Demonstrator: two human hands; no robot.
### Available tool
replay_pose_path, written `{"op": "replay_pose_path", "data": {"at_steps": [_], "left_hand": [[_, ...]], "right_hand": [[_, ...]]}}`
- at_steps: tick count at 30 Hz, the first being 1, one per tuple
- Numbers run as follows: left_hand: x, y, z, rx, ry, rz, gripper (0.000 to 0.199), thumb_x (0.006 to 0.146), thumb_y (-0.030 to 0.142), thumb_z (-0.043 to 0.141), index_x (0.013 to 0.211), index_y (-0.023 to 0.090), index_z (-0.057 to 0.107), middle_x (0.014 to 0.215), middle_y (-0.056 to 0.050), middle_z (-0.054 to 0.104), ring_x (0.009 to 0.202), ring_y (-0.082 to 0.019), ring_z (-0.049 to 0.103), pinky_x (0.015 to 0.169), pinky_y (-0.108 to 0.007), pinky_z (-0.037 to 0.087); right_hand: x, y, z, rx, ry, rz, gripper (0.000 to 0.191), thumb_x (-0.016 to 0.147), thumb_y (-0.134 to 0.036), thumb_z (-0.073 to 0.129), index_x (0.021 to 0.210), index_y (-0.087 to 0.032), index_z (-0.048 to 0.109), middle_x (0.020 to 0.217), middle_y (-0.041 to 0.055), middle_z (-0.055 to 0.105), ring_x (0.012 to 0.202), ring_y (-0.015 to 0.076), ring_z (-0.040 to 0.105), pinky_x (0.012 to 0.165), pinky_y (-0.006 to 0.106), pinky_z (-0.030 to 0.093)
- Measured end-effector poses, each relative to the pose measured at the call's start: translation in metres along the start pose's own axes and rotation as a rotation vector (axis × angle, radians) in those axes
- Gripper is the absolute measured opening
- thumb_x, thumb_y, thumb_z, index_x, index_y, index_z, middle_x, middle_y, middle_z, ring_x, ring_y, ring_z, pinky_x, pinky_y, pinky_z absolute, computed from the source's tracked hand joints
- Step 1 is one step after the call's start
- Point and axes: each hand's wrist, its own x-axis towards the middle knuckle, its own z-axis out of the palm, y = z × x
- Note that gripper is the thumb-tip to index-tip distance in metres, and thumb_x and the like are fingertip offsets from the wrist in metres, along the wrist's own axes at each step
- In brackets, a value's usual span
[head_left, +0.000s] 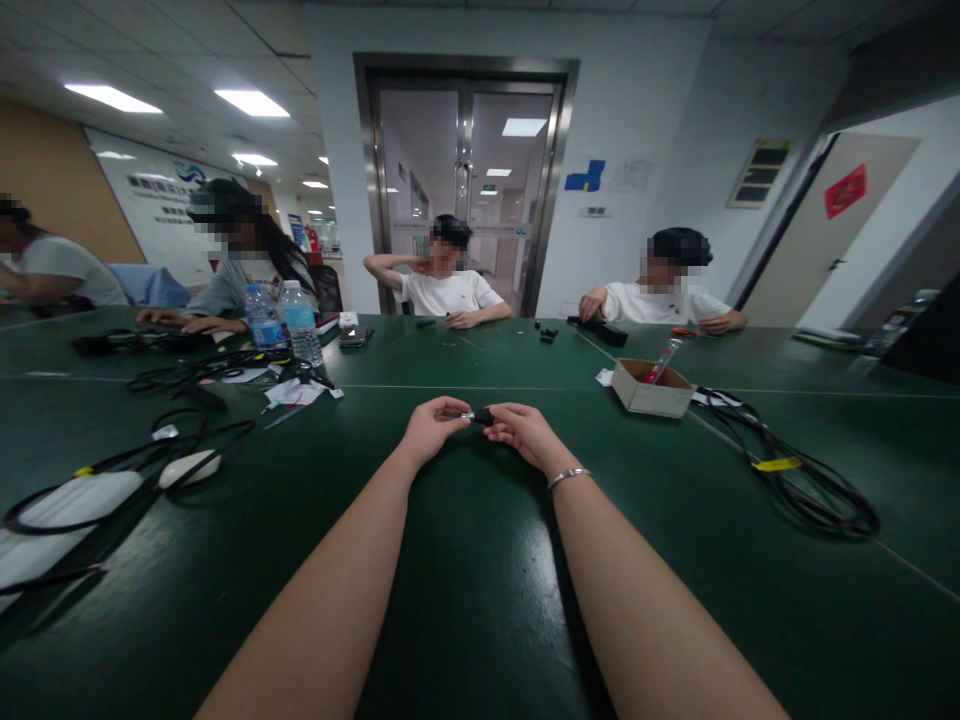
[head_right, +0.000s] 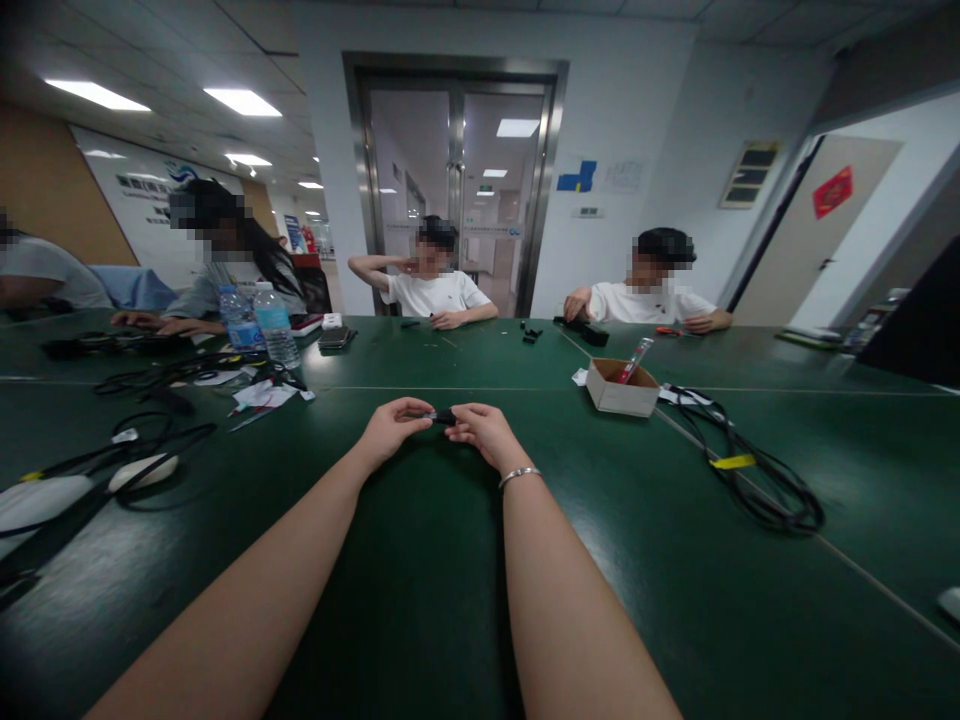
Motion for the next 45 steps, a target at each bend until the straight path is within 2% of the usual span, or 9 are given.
{"op": "replay_pose_path", "data": {"at_steps": [10,26,36,45], "left_hand": [[0.0009,-0.004,-0.0009,-0.041,-0.006,-0.081,0.028,0.063,0.028,0.078,0.084,0.013,0.069,0.081,-0.008,0.07,0.075,-0.016,0.064,0.074,-0.028,0.05],[0.0039,-0.0065,-0.0013,0.015,-0.041,-0.144,0.029,0.071,0.04,0.067,0.076,0.011,0.062,0.064,-0.004,0.064,0.056,-0.01,0.054,0.056,-0.023,0.04],[0.0021,-0.0035,-0.0001,0.039,-0.052,-0.147,0.03,0.073,0.041,0.066,0.077,0.013,0.06,0.066,-0.003,0.063,0.06,-0.012,0.055,0.062,-0.026,0.043],[0.0028,-0.0092,-0.0004,0.034,-0.045,-0.043,0.027,0.067,0.034,0.072,0.082,0.013,0.062,0.08,-0.005,0.065,0.076,-0.016,0.06,0.078,-0.032,0.046]], "right_hand": [[-0.003,-0.0027,0.001,-0.008,-0.037,-0.005,0.005,0.087,-0.005,0.06,0.09,-0.007,0.064,0.072,0.0111,0.068,0.056,0.0136,0.066,0.052,0.017,0.055],[-0.0032,-0.0017,0.0007,-0.011,-0.083,-0.009,0.015,0.083,-0.002,0.061,0.096,-0.008,0.066,0.076,0.0087,0.068,0.06,0.0141,0.068,0.058,0.019,0.058],[-0.0039,-0.0014,0.0002,-0.016,-0.076,-0.016,0.018,0.082,-0.001,0.062,0.098,-0.007,0.066,0.08,0.0098,0.068,0.063,0.0149,0.068,0.06,0.019,0.058],[-0.0017,-0.0024,0.0014,-0.024,-0.041,0.014,0.015,0.083,0.0,0.062,0.095,-0.007,0.065,0.081,0.01,0.068,0.059,0.0141,0.068,0.055,0.018,0.058]]}}
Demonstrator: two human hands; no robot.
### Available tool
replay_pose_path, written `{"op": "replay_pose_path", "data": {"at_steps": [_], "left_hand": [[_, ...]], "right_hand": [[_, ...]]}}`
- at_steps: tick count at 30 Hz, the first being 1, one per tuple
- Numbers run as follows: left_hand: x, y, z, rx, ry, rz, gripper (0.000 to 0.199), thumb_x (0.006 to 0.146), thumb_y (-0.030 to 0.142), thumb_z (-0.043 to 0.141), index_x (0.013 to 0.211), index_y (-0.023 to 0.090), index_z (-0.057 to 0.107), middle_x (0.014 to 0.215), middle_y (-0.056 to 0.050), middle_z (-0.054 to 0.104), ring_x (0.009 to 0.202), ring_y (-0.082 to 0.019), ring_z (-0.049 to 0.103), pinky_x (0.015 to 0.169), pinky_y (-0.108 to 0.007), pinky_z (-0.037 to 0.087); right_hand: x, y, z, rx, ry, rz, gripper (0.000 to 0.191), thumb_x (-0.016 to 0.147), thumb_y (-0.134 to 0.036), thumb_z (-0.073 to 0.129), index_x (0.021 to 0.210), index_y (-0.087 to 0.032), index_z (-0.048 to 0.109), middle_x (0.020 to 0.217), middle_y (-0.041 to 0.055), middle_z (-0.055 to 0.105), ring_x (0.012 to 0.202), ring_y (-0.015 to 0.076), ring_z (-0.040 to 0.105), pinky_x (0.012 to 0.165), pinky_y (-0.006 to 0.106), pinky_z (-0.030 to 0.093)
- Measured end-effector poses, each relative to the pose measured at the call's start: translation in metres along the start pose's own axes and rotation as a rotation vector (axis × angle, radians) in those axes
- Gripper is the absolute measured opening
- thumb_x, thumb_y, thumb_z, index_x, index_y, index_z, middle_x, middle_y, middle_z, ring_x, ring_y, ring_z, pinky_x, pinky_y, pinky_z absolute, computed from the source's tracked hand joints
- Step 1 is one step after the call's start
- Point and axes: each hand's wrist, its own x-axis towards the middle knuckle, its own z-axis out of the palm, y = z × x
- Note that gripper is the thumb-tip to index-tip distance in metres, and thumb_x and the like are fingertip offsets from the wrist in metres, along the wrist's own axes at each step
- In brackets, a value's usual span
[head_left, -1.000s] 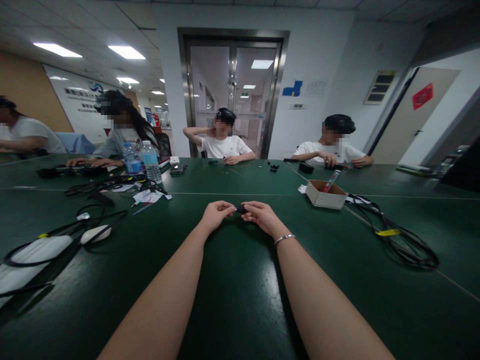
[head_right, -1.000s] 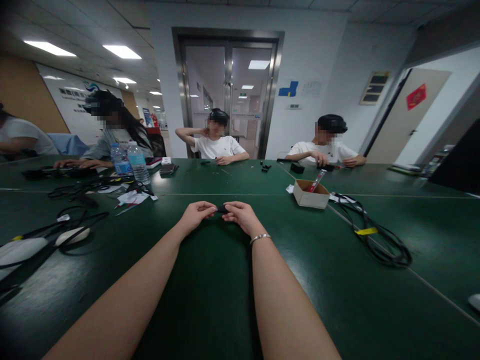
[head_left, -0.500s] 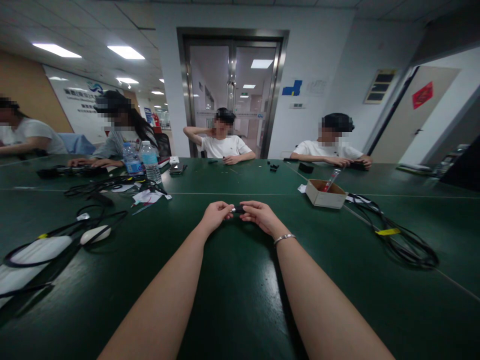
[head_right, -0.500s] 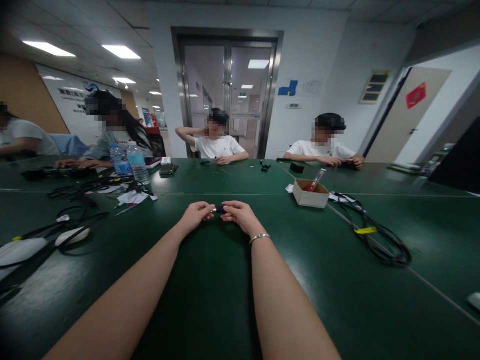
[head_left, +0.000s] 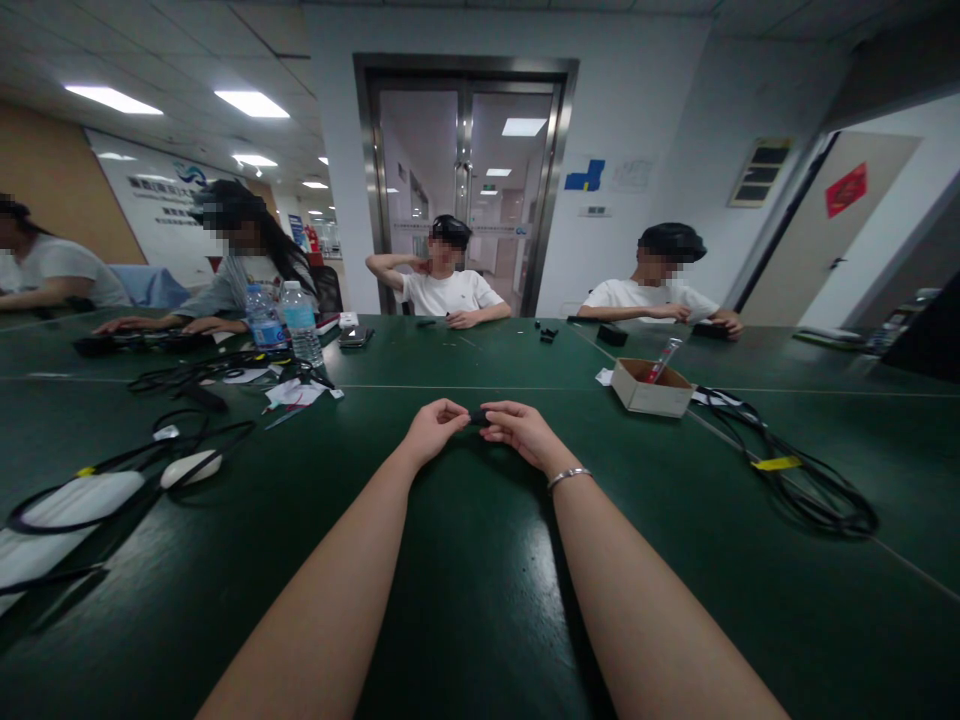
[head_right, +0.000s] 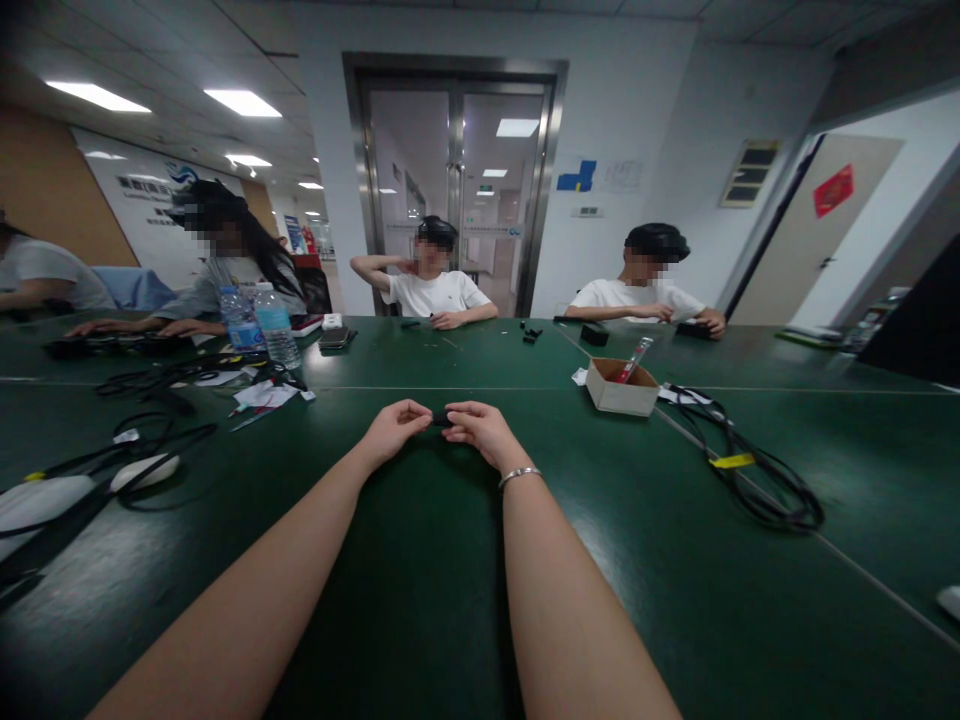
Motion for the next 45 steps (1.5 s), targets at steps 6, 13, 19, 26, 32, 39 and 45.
{"op": "replay_pose_path", "data": {"at_steps": [6,13,19,26,32,39,45], "left_hand": [[0.0009,-0.0014,-0.0005,0.024,-0.003,0.03,0.022,0.064,0.024,0.072,0.081,0.014,0.061,0.085,-0.006,0.067,0.078,-0.017,0.061,0.079,-0.033,0.047],[0.0022,-0.0006,0.0024,0.057,0.046,0.012,0.03,0.072,0.029,0.069,0.097,0.016,0.062,0.101,-0.009,0.064,0.088,-0.017,0.061,0.082,-0.031,0.048],[0.003,-0.0016,0.005,0.093,0.013,-0.067,0.023,0.084,0.032,0.052,0.098,0.015,0.059,0.075,-0.004,0.061,0.067,-0.013,0.057,0.068,-0.028,0.046],[0.0018,-0.0027,0.0045,0.117,0.021,-0.093,0.029,0.084,0.036,0.05,0.103,0.016,0.057,0.076,-0.003,0.06,0.066,-0.014,0.056,0.063,-0.027,0.044],[0.0013,-0.0056,0.0064,0.202,0.051,0.027,0.03,0.076,0.031,0.063,0.103,0.018,0.059,0.097,-0.007,0.06,0.087,-0.017,0.057,0.08,-0.03,0.045],[0.0009,-0.0036,0.008,0.233,0.026,0.064,0.028,0.074,0.025,0.063,0.101,0.019,0.061,0.098,-0.006,0.059,0.09,-0.017,0.056,0.084,-0.03,0.044],[-0.0009,0.0,0.0085,0.19,0.016,-0.002,0.028,0.081,0.027,0.053,0.107,0.017,0.057,0.083,-0.003,0.058,0.075,-0.015,0.055,0.074,-0.028,0.045]], "right_hand": [[0.0006,-0.0002,0.0026,-0.024,0.025,0.009,0.009,0.087,-0.001,0.057,0.092,-0.006,0.063,0.073,0.0112,0.068,0.056,0.015,0.067,0.052,0.018,0.056],[0.0001,-0.0003,0.0041,-0.026,0.052,-0.013,0.009,0.088,-0.002,0.055,0.091,-0.006,0.062,0.069,0.0093,0.067,0.055,0.0148,0.066,0.052,0.018,0.056],[0.001,0.0014,0.0026,-0.027,0.021,-0.029,0.01,0.085,-0.002,0.059,0.092,-0.008,0.063,0.071,0.0079,0.067,0.058,0.0146,0.067,0.053,0.018,0.057],[0.0008,0.0015,0.0026,-0.03,0.009,-0.034,0.009,0.084,-0.003,0.061,0.091,-0.008,0.063,0.074,0.0086,0.068,0.058,0.0145,0.067,0.053,0.018,0.057],[0.001,0.0018,0.0021,-0.022,0.005,-0.035,0.009,0.083,-0.004,0.064,0.09,-0.009,0.064,0.074,0.0075,0.067,0.059,0.0147,0.068,0.053,0.018,0.057],[-0.0003,0.001,0.0034,-0.023,0.009,-0.034,0.012,0.083,0.0,0.059,0.091,-0.008,0.062,0.073,0.0072,0.067,0.057,0.0142,0.067,0.053,0.018,0.057],[0.0005,0.0017,0.0023,-0.035,-0.003,-0.04,0.013,0.08,-0.003,0.065,0.092,-0.009,0.064,0.076,0.0075,0.067,0.059,0.0147,0.068,0.055,0.018,0.057]]}}
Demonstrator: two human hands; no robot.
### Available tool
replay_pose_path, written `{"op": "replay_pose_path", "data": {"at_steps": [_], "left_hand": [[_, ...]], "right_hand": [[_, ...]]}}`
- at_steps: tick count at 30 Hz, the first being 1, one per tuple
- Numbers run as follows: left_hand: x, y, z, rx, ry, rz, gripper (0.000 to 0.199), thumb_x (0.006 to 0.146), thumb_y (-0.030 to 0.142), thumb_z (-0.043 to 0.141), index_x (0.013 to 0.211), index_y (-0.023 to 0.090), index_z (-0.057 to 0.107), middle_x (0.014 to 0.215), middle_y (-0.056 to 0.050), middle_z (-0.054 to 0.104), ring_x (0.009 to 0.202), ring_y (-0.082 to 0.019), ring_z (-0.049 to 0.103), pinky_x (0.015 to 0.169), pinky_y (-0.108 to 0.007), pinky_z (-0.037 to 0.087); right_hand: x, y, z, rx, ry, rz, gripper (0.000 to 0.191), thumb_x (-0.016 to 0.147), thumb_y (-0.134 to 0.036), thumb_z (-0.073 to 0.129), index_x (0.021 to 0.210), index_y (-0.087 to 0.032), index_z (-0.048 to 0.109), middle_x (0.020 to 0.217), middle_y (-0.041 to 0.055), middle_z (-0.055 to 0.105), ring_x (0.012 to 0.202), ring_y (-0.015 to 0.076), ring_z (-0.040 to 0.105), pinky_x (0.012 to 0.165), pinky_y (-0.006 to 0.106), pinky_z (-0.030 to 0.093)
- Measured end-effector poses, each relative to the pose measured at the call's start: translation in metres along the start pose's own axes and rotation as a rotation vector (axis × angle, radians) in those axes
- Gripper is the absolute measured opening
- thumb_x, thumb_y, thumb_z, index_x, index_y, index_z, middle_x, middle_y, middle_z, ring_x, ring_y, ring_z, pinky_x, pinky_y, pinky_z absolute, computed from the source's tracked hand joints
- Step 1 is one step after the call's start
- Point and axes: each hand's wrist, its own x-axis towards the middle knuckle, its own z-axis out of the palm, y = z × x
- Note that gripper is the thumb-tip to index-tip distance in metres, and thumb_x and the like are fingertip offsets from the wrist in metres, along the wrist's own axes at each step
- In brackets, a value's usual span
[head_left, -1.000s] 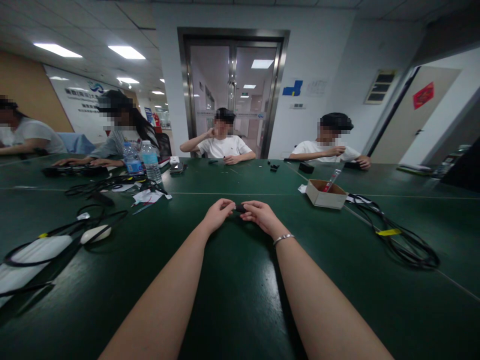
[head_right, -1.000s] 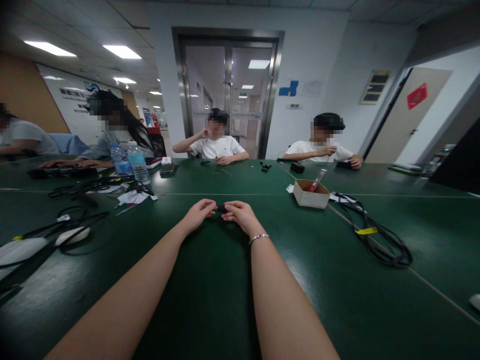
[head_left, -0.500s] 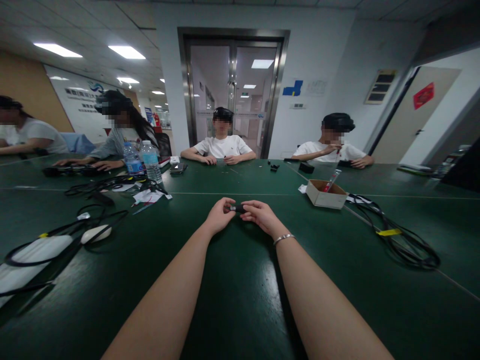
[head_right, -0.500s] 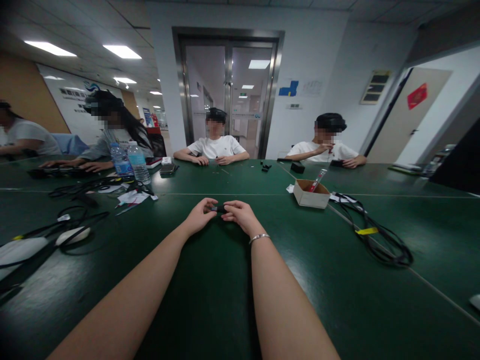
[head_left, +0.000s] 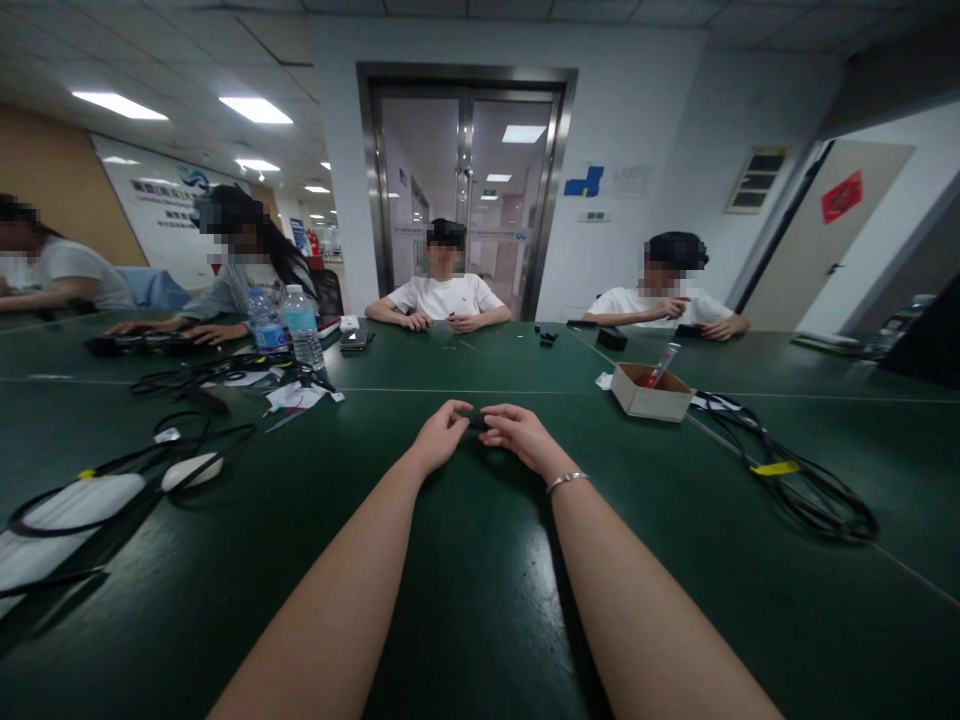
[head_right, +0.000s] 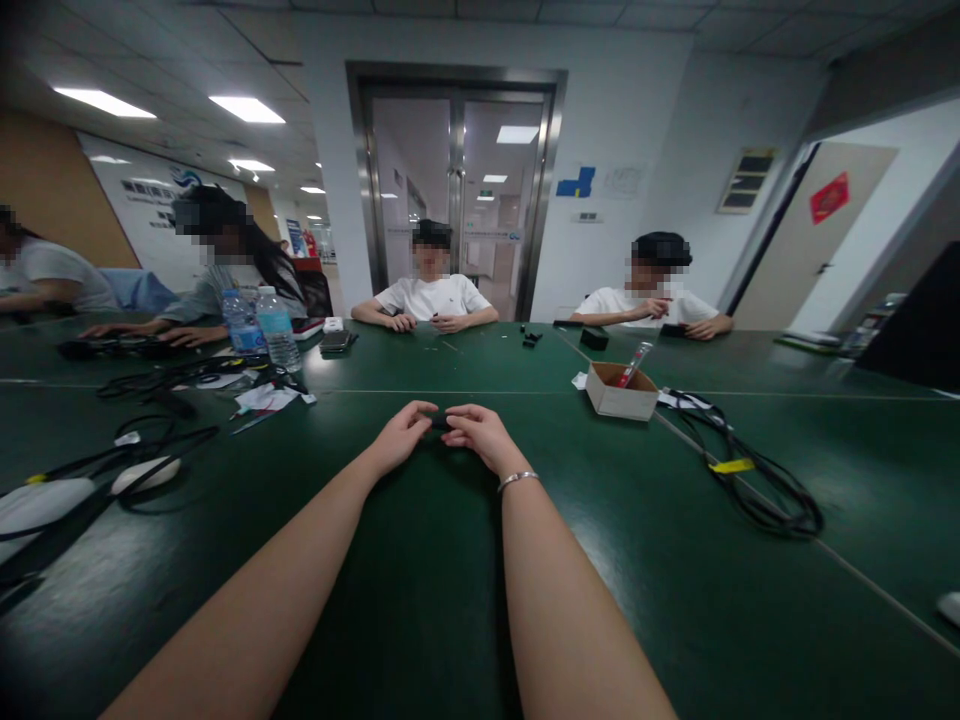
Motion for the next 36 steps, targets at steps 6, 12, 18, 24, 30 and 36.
{"op": "replay_pose_path", "data": {"at_steps": [6,12,18,24,30,36], "left_hand": [[0.0012,-0.0046,0.001,-0.015,-0.018,-0.008,0.027,0.083,0.031,0.048,0.105,0.018,0.057,0.079,-0.002,0.058,0.068,-0.014,0.054,0.068,-0.027,0.044],[0.0021,-0.0074,0.0013,-0.001,0.026,0.008,0.024,0.081,0.031,0.051,0.101,0.018,0.057,0.082,-0.003,0.059,0.073,-0.014,0.054,0.07,-0.027,0.043],[0.0017,-0.0056,0.0008,-0.003,0.05,-0.011,0.028,0.079,0.03,0.053,0.105,0.019,0.056,0.082,-0.001,0.057,0.071,-0.013,0.052,0.066,-0.024,0.04],[0.0017,-0.0059,0.0015,0.011,0.03,0.016,0.026,0.081,0.035,0.052,0.101,0.02,0.058,0.076,0.0,0.056,0.069,-0.013,0.052,0.067,-0.025,0.04],[0.0005,-0.0038,0.0009,-0.015,0.007,0.0,0.026,0.084,0.036,0.048,0.1,0.019,0.059,0.071,0.0,0.056,0.067,-0.013,0.053,0.063,-0.024,0.04],[0.0004,-0.0035,0.0006,-0.026,-0.028,-0.021,0.03,0.085,0.039,0.045,0.102,0.018,0.059,0.07,0.0,0.056,0.066,-0.014,0.053,0.062,-0.025,0.04]], "right_hand": [[-0.0013,-0.0013,0.0005,-0.004,-0.012,0.007,0.011,0.082,-0.002,0.062,0.091,-0.009,0.064,0.074,0.0069,0.067,0.06,0.0145,0.068,0.055,0.018,0.057],[-0.0015,-0.0016,0.0002,0.0,-0.016,0.014,0.011,0.082,-0.004,0.065,0.091,-0.01,0.064,0.076,0.0071,0.067,0.06,0.0149,0.068,0.055,0.018,0.058],[-0.0009,-0.0011,0.0001,0.001,-0.011,0.015,0.011,0.083,-0.002,0.061,0.092,-0.009,0.063,0.076,0.0075,0.067,0.059,0.0145,0.068,0.054,0.018,0.057],[-0.0012,-0.0009,-0.0003,0.012,-0.026,0.007,0.012,0.082,-0.004,0.065,0.092,-0.01,0.064,0.075,0.0065,0.067,0.06,0.0141,0.068,0.055,0.017,0.057],[-0.0017,-0.0009,-0.0009,0.009,-0.036,0.006,0.012,0.081,-0.006,0.067,0.092,-0.01,0.064,0.077,0.007,0.067,0.06,0.0142,0.068,0.056,0.018,0.058],[-0.0017,-0.0012,-0.0004,0.0,-0.035,0.011,0.012,0.082,-0.004,0.064,0.092,-0.01,0.064,0.075,0.0068,0.067,0.061,0.0148,0.068,0.056,0.018,0.058]]}}
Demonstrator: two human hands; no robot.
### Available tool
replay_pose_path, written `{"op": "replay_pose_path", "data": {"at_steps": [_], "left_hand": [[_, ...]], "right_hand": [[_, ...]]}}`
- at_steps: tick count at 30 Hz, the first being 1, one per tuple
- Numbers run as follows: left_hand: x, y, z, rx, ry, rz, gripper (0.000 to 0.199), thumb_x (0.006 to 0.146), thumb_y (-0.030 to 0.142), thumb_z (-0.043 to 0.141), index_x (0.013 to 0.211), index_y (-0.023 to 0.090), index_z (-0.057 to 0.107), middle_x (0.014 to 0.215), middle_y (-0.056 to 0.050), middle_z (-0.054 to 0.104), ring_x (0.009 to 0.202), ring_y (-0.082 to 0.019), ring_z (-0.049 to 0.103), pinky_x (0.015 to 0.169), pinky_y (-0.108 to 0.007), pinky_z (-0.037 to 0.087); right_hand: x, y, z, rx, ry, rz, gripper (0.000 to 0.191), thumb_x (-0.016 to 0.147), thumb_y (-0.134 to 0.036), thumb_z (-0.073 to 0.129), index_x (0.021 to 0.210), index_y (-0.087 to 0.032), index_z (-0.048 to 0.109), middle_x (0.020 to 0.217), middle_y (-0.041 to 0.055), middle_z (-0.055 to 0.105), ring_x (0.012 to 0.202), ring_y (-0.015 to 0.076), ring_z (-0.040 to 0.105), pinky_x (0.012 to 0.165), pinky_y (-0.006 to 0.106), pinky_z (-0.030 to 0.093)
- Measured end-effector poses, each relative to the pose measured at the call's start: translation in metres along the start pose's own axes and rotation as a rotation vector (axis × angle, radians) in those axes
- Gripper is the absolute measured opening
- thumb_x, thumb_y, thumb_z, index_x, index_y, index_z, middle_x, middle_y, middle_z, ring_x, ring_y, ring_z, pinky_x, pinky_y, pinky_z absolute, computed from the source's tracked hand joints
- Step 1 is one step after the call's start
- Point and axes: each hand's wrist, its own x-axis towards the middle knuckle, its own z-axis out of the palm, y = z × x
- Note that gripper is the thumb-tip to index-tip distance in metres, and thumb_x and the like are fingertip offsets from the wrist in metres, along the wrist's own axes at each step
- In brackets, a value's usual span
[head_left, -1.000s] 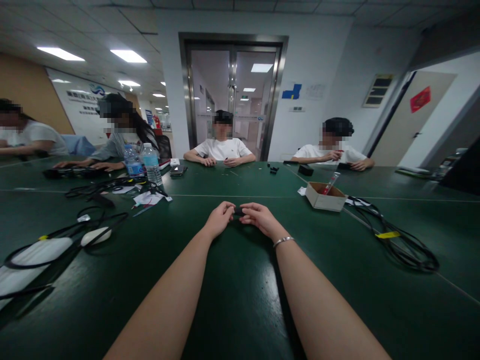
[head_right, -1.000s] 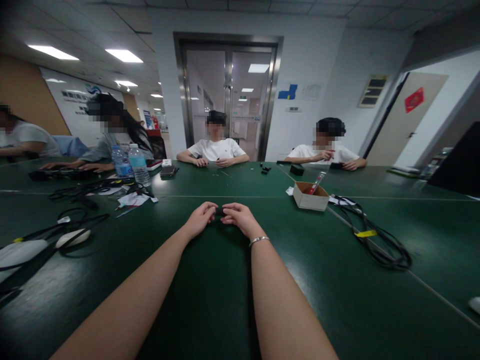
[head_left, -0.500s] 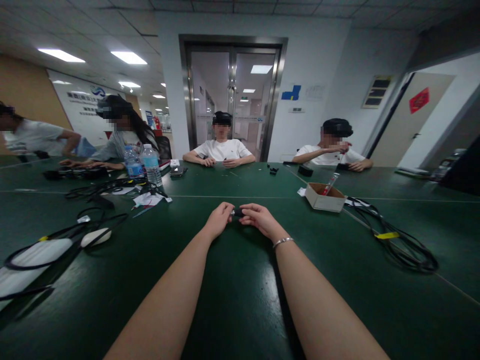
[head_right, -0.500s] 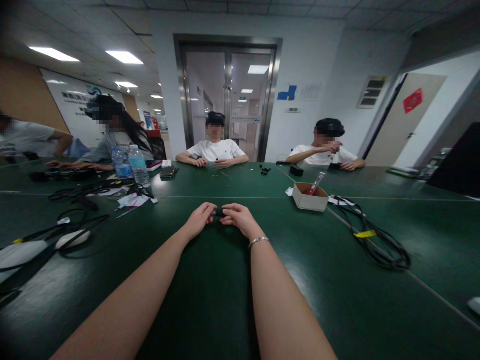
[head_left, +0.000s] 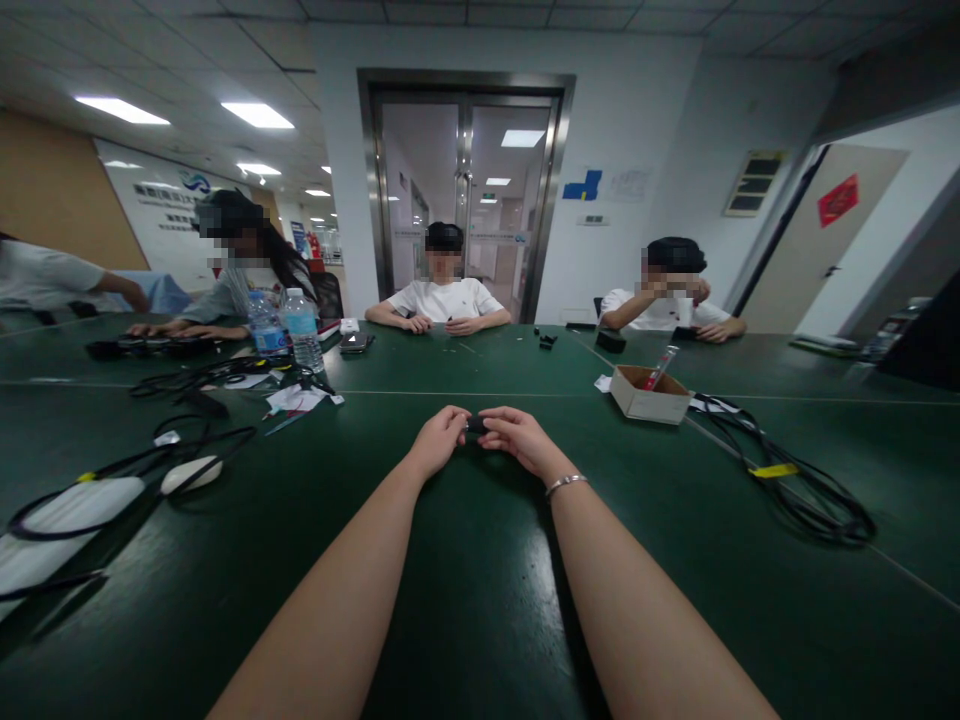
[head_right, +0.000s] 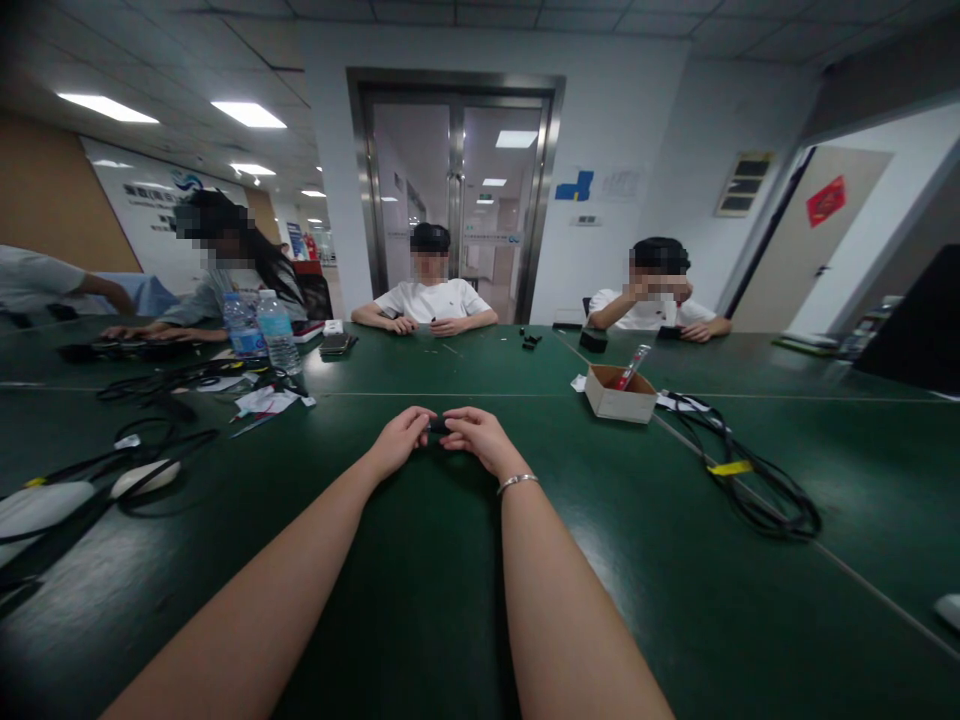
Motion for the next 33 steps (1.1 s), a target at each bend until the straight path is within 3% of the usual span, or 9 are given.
{"op": "replay_pose_path", "data": {"at_steps": [3,13,18,26,33], "left_hand": [[-0.0001,-0.0006,0.0,0.014,0.025,0.025,0.028,0.082,0.036,0.051,0.103,0.02,0.059,0.077,-0.001,0.058,0.071,-0.014,0.054,0.066,-0.025,0.041],[0.0008,-0.001,0.0009,0.0,0.009,0.018,0.029,0.085,0.037,0.045,0.101,0.018,0.059,0.073,-0.001,0.057,0.067,-0.014,0.053,0.062,-0.025,0.04],[0.0003,0.0016,0.0017,0.029,0.045,0.016,0.025,0.082,0.026,0.048,0.102,0.018,0.06,0.078,-0.001,0.058,0.073,-0.014,0.053,0.068,-0.025,0.041],[-0.0018,0.0063,0.0,0.024,0.055,0.037,0.024,0.079,0.021,0.053,0.102,0.018,0.061,0.078,-0.001,0.057,0.073,-0.014,0.053,0.07,-0.025,0.041],[0.0004,-0.0005,0.0004,0.015,0.045,0.065,0.022,0.082,0.027,0.05,0.099,0.018,0.06,0.079,-0.001,0.058,0.072,-0.013,0.054,0.067,-0.024,0.041]], "right_hand": [[-0.0005,-0.0007,0.0006,-0.002,0.004,0.0,0.013,0.082,-0.003,0.062,0.093,-0.01,0.063,0.074,0.0076,0.067,0.061,0.015,0.068,0.056,0.018,0.057],[0.0006,0.0004,0.0001,-0.006,-0.004,0.003,0.012,0.085,-0.002,0.059,0.095,-0.008,0.062,0.073,0.0074,0.066,0.06,0.0145,0.068,0.056,0.018,0.057],[0.0024,0.0026,-0.0021,-0.001,-0.005,-0.008,0.013,0.081,-0.005,0.066,0.093,-0.009,0.063,0.074,0.0067,0.066,0.06,0.0147,0.068,0.056,0.019,0.057],[0.0009,0.0008,-0.0009,-0.014,0.005,0.002,0.013,0.084,-0.002,0.059,0.095,-0.008,0.062,0.073,0.0077,0.066,0.061,0.0151,0.068,0.057,0.019,0.057],[0.0017,0.002,-0.0022,-0.008,-0.039,0.004,0.022,0.08,0.002,0.058,0.098,-0.01,0.062,0.077,0.0061,0.066,0.065,0.015,0.068,0.061,0.02,0.058]]}}
